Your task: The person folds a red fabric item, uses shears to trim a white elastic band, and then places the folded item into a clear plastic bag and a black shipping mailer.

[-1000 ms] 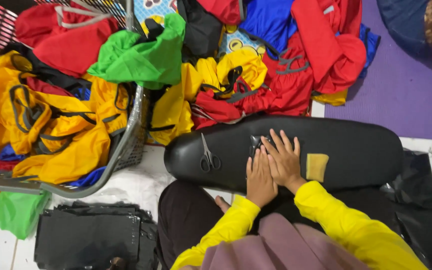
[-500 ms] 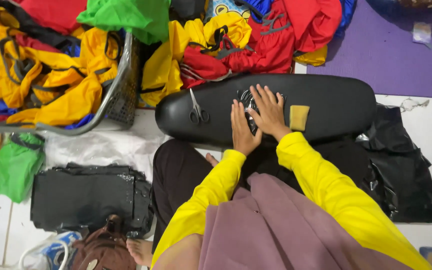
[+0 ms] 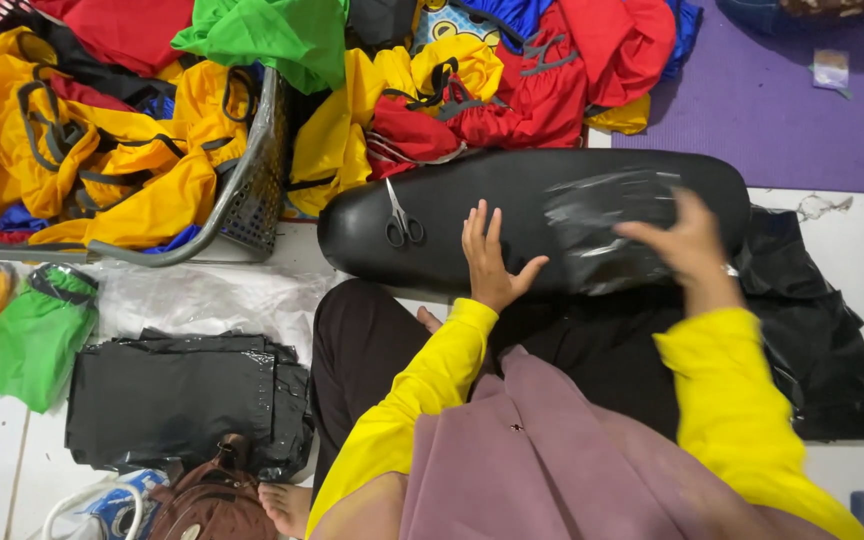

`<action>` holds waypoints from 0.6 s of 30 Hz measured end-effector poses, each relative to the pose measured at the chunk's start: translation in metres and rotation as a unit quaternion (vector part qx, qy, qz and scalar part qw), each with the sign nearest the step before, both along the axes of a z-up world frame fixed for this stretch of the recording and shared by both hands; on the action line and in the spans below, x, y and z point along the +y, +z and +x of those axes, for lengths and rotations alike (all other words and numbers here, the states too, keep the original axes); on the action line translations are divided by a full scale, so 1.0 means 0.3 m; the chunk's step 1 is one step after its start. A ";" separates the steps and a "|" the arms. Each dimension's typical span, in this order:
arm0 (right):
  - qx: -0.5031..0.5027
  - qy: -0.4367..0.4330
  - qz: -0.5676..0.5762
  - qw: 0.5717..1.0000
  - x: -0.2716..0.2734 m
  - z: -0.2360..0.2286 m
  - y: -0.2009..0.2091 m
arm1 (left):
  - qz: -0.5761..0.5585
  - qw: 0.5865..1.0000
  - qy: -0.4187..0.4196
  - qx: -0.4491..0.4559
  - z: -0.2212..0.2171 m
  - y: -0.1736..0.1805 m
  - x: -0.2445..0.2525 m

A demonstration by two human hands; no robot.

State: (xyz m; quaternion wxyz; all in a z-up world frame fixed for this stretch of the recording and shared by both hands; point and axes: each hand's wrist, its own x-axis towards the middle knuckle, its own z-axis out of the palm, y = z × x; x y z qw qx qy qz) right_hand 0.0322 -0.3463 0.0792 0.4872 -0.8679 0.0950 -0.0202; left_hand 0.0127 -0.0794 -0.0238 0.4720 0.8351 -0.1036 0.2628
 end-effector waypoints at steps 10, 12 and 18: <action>0.026 -0.314 -0.273 0.909 -0.979 -0.411 -0.279 | 0.020 0.998 0.012 0.061 0.037 0.019 0.006; -0.125 -0.234 -0.579 0.771 -0.788 -0.426 -0.160 | 0.052 0.996 0.021 0.072 0.041 -0.008 -0.004; 0.097 -0.055 -0.484 0.868 -0.616 -0.526 -0.576 | 0.096 0.991 0.029 0.083 0.044 -0.012 -0.007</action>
